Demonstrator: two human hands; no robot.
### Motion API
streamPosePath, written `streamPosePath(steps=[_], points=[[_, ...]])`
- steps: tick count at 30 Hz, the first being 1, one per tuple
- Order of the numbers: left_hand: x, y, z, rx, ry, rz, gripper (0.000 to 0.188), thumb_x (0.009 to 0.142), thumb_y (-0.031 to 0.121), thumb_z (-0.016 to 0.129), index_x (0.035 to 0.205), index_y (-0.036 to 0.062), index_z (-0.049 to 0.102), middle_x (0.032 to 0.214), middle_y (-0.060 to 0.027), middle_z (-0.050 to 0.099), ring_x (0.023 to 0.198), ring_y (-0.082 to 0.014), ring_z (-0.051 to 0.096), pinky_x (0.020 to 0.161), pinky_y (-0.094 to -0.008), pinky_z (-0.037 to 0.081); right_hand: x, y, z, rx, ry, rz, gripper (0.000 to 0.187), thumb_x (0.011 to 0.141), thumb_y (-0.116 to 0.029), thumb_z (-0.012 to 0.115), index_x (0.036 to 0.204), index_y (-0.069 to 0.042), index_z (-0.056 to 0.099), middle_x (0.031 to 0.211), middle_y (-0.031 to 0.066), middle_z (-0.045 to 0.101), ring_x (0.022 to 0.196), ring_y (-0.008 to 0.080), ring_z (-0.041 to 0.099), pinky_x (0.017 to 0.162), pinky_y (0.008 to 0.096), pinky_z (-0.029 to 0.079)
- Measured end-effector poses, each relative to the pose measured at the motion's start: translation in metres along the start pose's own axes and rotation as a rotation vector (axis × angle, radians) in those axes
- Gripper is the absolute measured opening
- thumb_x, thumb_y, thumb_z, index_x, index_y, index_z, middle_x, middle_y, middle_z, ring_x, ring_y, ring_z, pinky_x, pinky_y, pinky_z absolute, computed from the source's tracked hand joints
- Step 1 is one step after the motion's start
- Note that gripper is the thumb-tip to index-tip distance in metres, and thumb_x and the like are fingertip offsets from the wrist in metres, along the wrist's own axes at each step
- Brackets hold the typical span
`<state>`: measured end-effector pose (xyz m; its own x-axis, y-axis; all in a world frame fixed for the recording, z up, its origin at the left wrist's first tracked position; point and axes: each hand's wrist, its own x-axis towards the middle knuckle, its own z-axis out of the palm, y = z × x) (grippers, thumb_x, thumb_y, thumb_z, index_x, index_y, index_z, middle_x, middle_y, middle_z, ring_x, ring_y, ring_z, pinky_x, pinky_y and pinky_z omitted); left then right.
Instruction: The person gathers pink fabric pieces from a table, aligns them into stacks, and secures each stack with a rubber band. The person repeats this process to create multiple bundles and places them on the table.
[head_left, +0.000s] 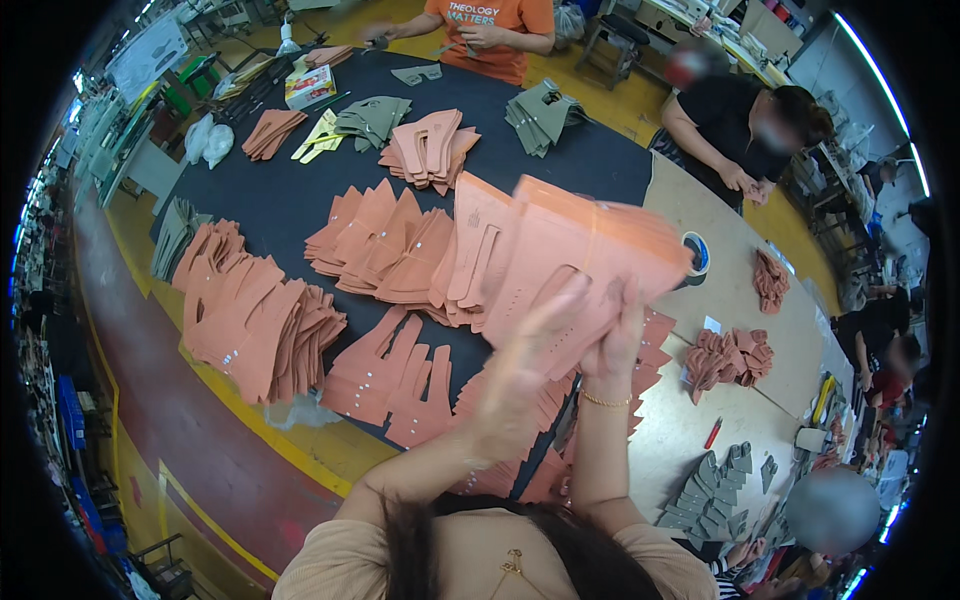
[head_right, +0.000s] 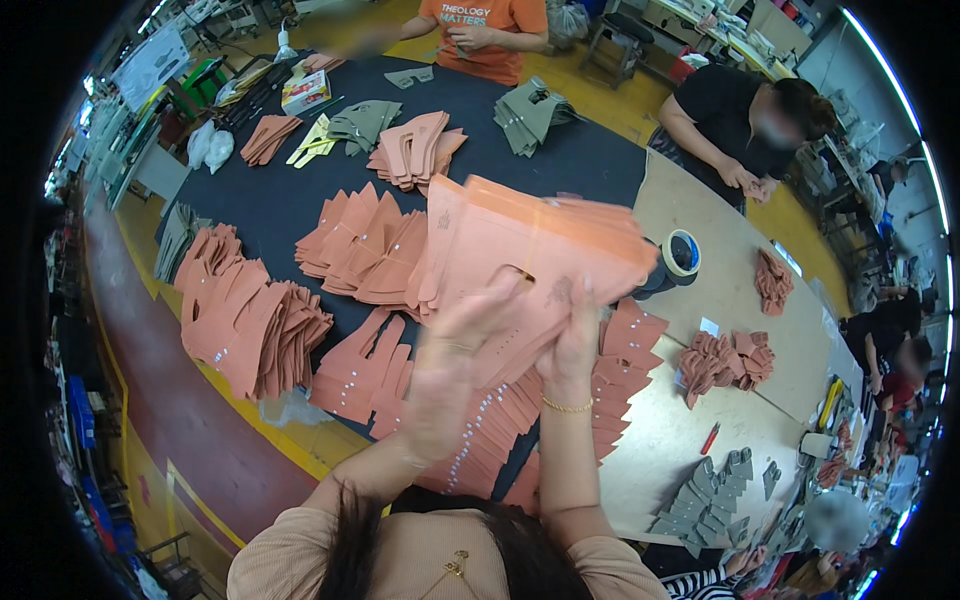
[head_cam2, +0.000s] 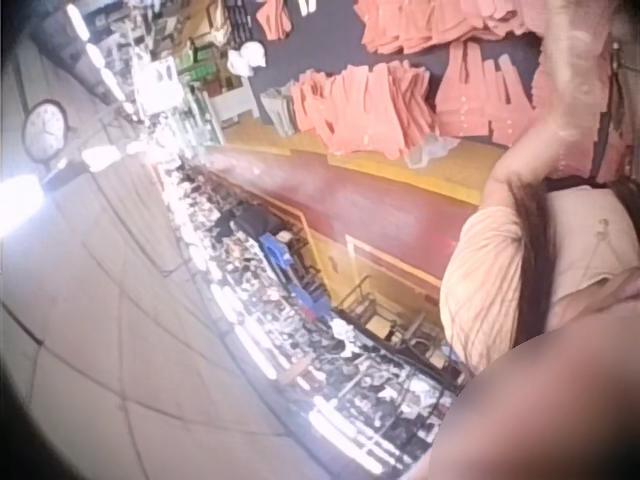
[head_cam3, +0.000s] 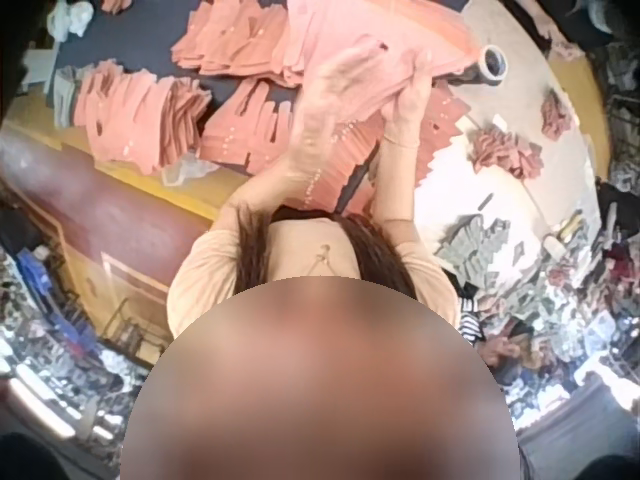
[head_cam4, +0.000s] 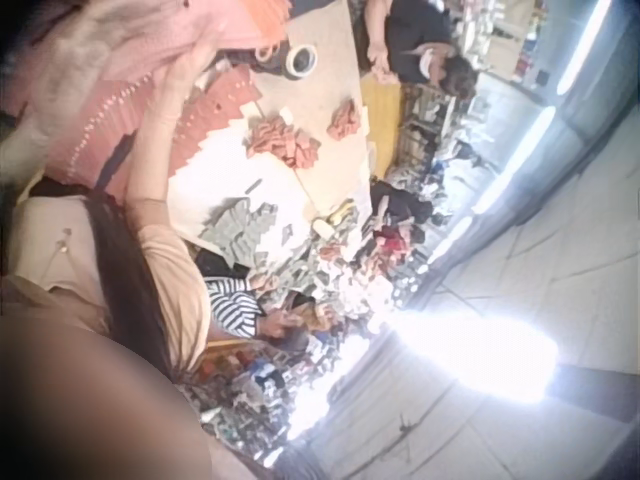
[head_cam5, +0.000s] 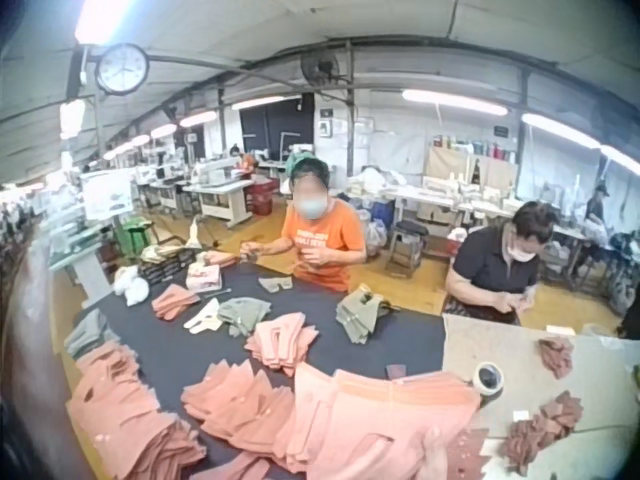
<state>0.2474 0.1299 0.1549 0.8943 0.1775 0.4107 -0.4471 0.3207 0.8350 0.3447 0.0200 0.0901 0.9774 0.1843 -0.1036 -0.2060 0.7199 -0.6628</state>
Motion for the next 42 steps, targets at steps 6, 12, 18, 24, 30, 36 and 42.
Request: streamPosePath(steps=[6,12,18,24,30,36,42], points=[[0.058,-0.004,-0.134,0.357,0.568,0.162,0.049,0.099,0.04,0.042,0.131,0.0027,0.046,0.123,-0.0158,0.057,0.106,-0.0245,0.059,0.094,-0.0364,0.043,0.08,0.075,0.0,-0.862,0.086,-0.069,0.053,0.087,-0.03,0.068,0.12,0.006,0.049,0.12,0.0187,0.049,0.111,0.0296,0.05,0.097,0.0413,0.041],[0.171,-0.133,-0.269,0.91,0.51,-0.311,0.046,0.086,0.023,0.063,0.123,-0.0032,0.053,0.12,-0.0225,0.06,0.107,-0.0306,0.061,0.09,-0.0371,0.047,0.078,0.091,-0.012,-1.253,0.09,-0.341,0.085,0.077,-0.03,0.076,0.137,0.005,0.027,0.127,0.0226,0.037,0.12,0.0353,0.036,0.105,0.0463,0.028],[0.247,-0.262,-0.307,1.519,0.311,-0.451,0.065,0.081,0.025,0.063,0.136,-0.0004,0.038,0.117,-0.03,0.056,0.111,-0.045,0.054,0.097,-0.0466,0.044,0.076,0.086,-0.01,-1.05,0.043,-0.351,0.093,0.081,-0.025,0.072,0.146,0.003,0.012,0.143,0.024,0.025,0.134,0.0338,0.026,0.112,0.0432,0.021],[0.283,-0.304,-0.321,1.831,0.376,-0.71,0.064,0.082,0.023,0.064,0.138,0.0056,0.038,0.115,-0.0228,0.058,0.105,-0.0352,0.058,0.082,-0.0427,0.05,0.107,0.072,-0.016,-0.793,0.041,-0.291,0.078,0.091,-0.012,0.057,0.15,0.0,0.008,0.153,0.0209,0.015,0.141,0.0286,0.021,0.115,0.0397,0.018],[0.299,-0.332,-0.323,2.071,0.44,-0.836,0.052,0.092,0.023,0.051,0.141,0.0125,0.037,0.111,-0.018,0.06,0.095,-0.0323,0.06,0.062,-0.0447,0.05,0.126,0.064,-0.028,-0.806,0.049,-0.124,0.048,0.098,-0.018,0.046,0.141,0.0,0.034,0.143,0.015,0.032,0.127,0.0231,0.04,0.108,0.0352,0.031],[0.301,-0.326,-0.325,2.054,0.361,-0.793,0.052,0.091,0.02,0.054,0.14,0.0128,0.038,0.11,-0.0184,0.06,0.095,-0.0309,0.06,0.065,-0.0432,0.05,0.105,0.074,-0.03,-0.909,0.029,-0.227,0.047,0.098,-0.024,0.047,0.137,0.001,0.04,0.12,0.0125,0.042,0.111,0.0218,0.044,0.104,0.0368,0.032],[0.283,-0.299,-0.329,1.871,0.444,-0.713,0.085,0.069,0.025,0.077,0.141,0.0105,0.035,0.115,-0.0197,0.06,0.107,-0.0317,0.059,0.085,-0.0393,0.051,0.097,0.067,-0.026,-1.165,-0.01,-0.376,0.055,0.094,-0.026,0.055,0.139,0.0,0.038,0.142,0.023,0.029,0.133,0.0315,0.031,0.112,0.0417,0.021]])
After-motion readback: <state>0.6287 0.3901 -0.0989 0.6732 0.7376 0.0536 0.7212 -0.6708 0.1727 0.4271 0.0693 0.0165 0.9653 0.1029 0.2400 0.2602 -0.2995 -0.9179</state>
